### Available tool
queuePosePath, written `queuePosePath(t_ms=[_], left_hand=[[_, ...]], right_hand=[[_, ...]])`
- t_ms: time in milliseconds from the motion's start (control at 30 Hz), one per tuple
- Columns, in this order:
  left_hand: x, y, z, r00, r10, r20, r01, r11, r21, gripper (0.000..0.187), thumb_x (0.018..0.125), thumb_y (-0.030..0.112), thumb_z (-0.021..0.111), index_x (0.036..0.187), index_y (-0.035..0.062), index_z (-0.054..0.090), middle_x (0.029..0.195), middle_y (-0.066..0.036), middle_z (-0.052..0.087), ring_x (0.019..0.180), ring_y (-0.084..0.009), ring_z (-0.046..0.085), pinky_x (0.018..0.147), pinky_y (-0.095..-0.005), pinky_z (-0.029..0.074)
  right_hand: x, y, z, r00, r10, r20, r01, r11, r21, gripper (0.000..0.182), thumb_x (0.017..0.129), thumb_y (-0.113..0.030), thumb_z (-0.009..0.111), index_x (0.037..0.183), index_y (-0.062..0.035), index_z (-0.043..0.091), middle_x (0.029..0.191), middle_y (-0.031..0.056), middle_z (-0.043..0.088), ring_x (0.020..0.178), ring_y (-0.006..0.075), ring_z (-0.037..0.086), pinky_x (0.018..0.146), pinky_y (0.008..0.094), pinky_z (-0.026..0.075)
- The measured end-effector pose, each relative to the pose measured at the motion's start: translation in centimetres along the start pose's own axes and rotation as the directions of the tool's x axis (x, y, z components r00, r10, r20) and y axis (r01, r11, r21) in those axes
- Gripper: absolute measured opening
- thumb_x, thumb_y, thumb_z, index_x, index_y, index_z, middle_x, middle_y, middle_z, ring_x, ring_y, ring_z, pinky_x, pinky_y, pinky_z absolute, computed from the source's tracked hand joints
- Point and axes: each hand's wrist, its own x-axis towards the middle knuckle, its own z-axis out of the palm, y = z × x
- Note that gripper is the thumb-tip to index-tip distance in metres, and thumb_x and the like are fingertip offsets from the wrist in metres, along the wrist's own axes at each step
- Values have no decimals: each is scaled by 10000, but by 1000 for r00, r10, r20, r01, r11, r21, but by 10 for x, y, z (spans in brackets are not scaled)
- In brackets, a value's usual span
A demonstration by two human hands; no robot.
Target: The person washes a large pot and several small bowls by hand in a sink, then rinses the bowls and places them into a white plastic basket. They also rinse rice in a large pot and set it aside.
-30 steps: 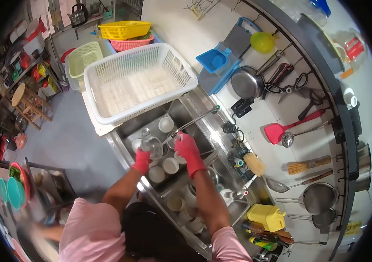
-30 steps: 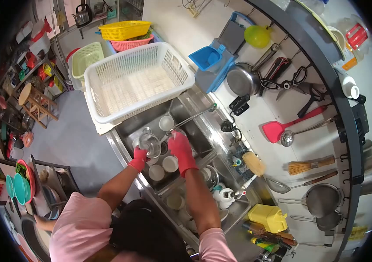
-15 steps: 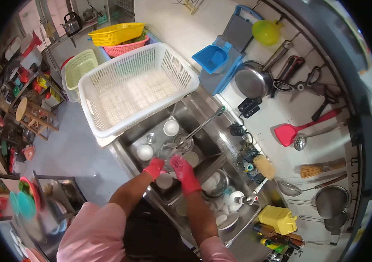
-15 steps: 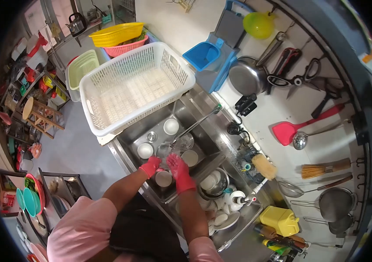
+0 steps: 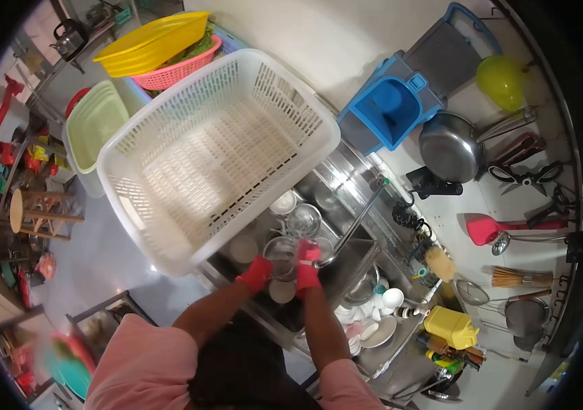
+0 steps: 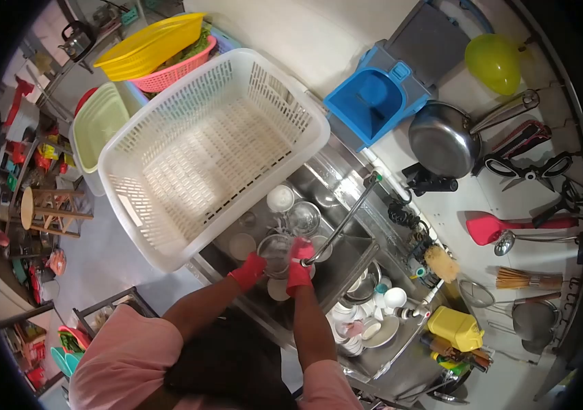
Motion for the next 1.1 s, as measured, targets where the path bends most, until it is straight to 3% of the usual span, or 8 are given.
queuePosePath(t_ms=[100,267,333,533,867,933,1000,1100], left_hand=[[13,5,-4,985,159,63,-167,973,162,160,763,192,694,845,59,662,827,-161,657,781,-317,647,717,-455,500],[13,157,4,997,-67,29,66,997,31,190,801,238,676,838,52,663,821,-160,675,786,-333,669,683,-463,513],[21,132,4,979,163,120,-202,815,544,237,799,260,680,901,46,669,838,-171,689,818,-353,681,694,-455,527],[28,187,30,701,685,196,-584,395,709,361,862,297,628,1151,81,636,964,-154,694,931,-351,674,781,-463,518],[-26,227,-7,717,-35,696,-524,632,571,283,901,206,568,1160,138,660,1101,-178,666,1076,-365,622,904,-476,488],[-4,215,-21,628,492,603,-778,408,478,300,922,243,563,1201,150,619,999,-171,672,931,-351,656,800,-453,513],[4,201,-23,600,537,593,-796,331,506,318,924,256,578,1220,143,603,977,-168,681,871,-351,675,762,-432,529],[-6,179,-18,757,96,646,-598,499,627,352,897,238,632,1223,106,616,1034,-157,699,893,-352,681,799,-400,540]], right_hand=[[-15,-28,-15,967,-102,-234,59,981,-183,314,904,-203,678,1122,4,587,1029,126,644,892,244,633,731,376,539],[-56,80,-1,889,457,22,-435,830,348,511,768,-162,787,1198,-11,555,876,93,656,661,180,664,520,358,551],[-67,71,3,947,287,141,-241,930,-276,356,868,-197,667,1154,6,601,817,121,677,632,192,668,548,351,569],[-61,-17,-35,830,534,161,-555,761,336,250,914,-271,670,1040,-60,623,741,90,671,507,204,606,433,329,478],[-29,35,-18,785,542,300,-615,626,479,353,913,-318,708,1119,-59,587,788,90,658,498,197,602,354,333,451],[-27,36,-19,797,464,387,-597,703,386,449,914,-310,705,1254,-58,554,833,85,671,574,183,632,433,329,502],[-15,72,7,934,257,249,-338,862,378,511,919,-296,697,1336,-60,520,897,89,691,694,167,659,563,316,535],[-16,16,19,985,163,60,-170,977,131,479,972,-292,600,1381,-61,509,1101,111,670,887,201,653,717,308,526]])
